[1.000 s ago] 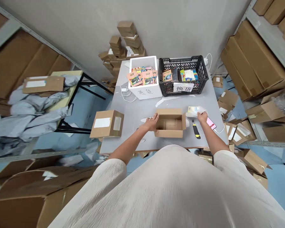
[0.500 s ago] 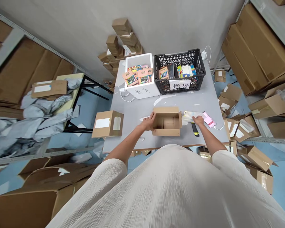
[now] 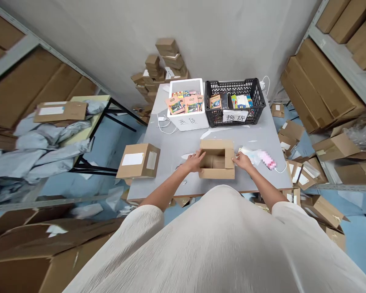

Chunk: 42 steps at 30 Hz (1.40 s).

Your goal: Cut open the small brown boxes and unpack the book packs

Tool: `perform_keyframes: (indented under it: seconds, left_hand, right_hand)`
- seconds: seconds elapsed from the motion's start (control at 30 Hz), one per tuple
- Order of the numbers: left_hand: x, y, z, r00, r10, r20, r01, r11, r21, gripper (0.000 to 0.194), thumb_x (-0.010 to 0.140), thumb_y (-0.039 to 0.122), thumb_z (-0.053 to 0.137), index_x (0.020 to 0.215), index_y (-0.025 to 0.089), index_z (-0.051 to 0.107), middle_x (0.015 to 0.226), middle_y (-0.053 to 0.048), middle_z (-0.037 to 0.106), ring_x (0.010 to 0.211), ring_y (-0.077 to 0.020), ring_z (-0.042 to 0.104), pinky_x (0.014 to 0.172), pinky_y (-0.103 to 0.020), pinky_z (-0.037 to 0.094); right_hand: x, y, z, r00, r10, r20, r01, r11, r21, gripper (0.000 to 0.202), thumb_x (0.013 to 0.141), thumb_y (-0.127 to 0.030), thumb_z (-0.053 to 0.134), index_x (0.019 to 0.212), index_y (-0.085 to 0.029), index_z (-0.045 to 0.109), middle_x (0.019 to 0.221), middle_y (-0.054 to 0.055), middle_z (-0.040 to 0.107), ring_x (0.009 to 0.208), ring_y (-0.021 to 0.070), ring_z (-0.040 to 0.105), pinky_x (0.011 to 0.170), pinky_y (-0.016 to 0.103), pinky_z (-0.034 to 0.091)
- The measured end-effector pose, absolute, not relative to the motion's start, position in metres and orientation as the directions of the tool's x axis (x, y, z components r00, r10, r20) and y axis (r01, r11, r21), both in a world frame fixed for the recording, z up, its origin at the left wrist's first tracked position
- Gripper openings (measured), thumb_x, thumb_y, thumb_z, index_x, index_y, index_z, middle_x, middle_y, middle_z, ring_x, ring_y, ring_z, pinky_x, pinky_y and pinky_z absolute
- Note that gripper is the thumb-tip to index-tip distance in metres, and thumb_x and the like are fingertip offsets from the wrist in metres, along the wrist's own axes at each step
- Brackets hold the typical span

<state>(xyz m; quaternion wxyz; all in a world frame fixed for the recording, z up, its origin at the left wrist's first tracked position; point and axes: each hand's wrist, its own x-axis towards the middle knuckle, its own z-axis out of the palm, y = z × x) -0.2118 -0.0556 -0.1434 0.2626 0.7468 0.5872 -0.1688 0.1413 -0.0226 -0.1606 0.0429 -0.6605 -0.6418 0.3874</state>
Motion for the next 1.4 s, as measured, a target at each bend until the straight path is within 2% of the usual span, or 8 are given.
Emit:
perform_keyframes:
  seconds: [0.1,0.2,0.33,0.47,0.63,0.83,1.03,1.4]
  left_hand:
    - [-0.216,-0.071,-0.147,0.307,0.815,-0.492,0.948,-0.216,0.233,0.066,0.088,0.041,0.084,0.150,0.029,0.066,0.190,-0.014,0.013,0.166,-0.0494,0.032,0.129,-0.067,0.030]
    - [-0.218,-0.087,-0.151,0.390,0.836,-0.386,0.912,-0.293,0.286,0.023,0.099,0.036,0.070,0.117,0.026,0.082,0.182,-0.011,0.037,0.169,-0.0447,0.025,0.132,-0.072,0.021]
    - [-0.217,-0.103,-0.156,0.429,0.861,-0.273,0.879,-0.329,0.344,0.022,0.102,0.027,0.063,0.107,0.026,0.085,0.162,-0.013,0.058,0.166,-0.0427,0.030,0.131,-0.076,0.021]
    - [-0.214,-0.108,-0.151,0.443,0.882,-0.163,0.852,-0.357,0.383,0.022,0.102,0.021,0.062,0.104,0.026,0.084,0.142,-0.012,0.069,0.163,-0.0388,0.036,0.133,-0.076,0.018]
    - [-0.217,-0.099,-0.127,0.465,0.885,-0.013,0.829,-0.430,0.358,0.026,0.109,0.021,0.054,0.109,0.025,0.080,0.134,-0.012,0.071,0.164,-0.0353,0.036,0.135,-0.073,0.016]
    - [-0.241,-0.078,-0.105,0.385,0.922,0.042,0.877,-0.379,0.295,0.029,0.104,0.011,0.051,0.113,0.023,0.076,0.138,-0.015,0.069,0.166,-0.0366,0.035,0.134,-0.074,0.018]
    - [-0.277,-0.080,-0.111,0.248,0.969,-0.005,0.939,-0.239,0.247,0.047,0.093,0.003,0.051,0.131,0.022,0.073,0.150,-0.018,0.065,0.167,-0.0381,0.033,0.134,-0.075,0.019]
    - [-0.319,-0.087,-0.129,0.062,0.993,-0.099,0.949,-0.028,0.314,0.039,0.109,0.030,0.047,0.140,0.025,0.070,0.159,-0.017,0.061,0.160,-0.0375,0.041,0.135,-0.069,0.025]
  right_hand:
    - [0.129,-0.020,-0.157,-0.105,0.863,-0.494,0.877,-0.154,-0.456,0.038,0.104,-0.048,0.066,0.129,-0.020,0.076,0.119,0.011,0.084,0.120,0.0288,0.075,0.089,0.030,0.052]
    - [0.121,-0.019,-0.153,-0.115,0.847,-0.519,0.928,-0.096,-0.361,0.034,0.109,-0.042,0.056,0.108,-0.020,0.082,0.113,0.013,0.085,0.116,0.0296,0.076,0.086,0.030,0.051]
    - [0.115,-0.023,-0.147,-0.098,0.851,-0.516,0.959,-0.059,-0.279,0.034,0.109,-0.037,0.055,0.098,-0.021,0.082,0.105,0.014,0.084,0.102,0.0288,0.077,0.078,0.030,0.047]
    - [0.118,-0.027,-0.138,-0.080,0.867,-0.492,0.968,-0.051,-0.247,0.034,0.108,-0.036,0.054,0.089,-0.021,0.078,0.099,0.013,0.082,0.092,0.0267,0.074,0.069,0.030,0.041]
    - [0.130,-0.016,-0.119,-0.068,0.914,-0.399,0.961,-0.047,-0.272,0.035,0.105,-0.038,0.053,0.079,-0.023,0.071,0.084,0.010,0.077,0.080,0.0240,0.067,0.065,0.030,0.036]
    - [0.099,0.016,-0.102,-0.087,0.946,-0.312,0.947,-0.019,-0.322,0.035,0.104,-0.038,0.052,0.075,-0.023,0.065,0.079,0.008,0.073,0.074,0.0219,0.058,0.065,0.030,0.033]
    - [0.014,0.043,-0.112,-0.097,0.931,-0.351,0.954,-0.013,-0.298,0.035,0.106,-0.036,0.052,0.081,-0.022,0.072,0.088,0.011,0.078,0.082,0.0246,0.065,0.068,0.031,0.036]
    - [-0.114,0.074,-0.139,-0.164,0.891,-0.423,0.949,0.026,-0.313,0.036,0.110,-0.038,0.052,0.112,-0.020,0.083,0.124,0.017,0.082,0.112,0.0288,0.074,0.086,0.029,0.049]
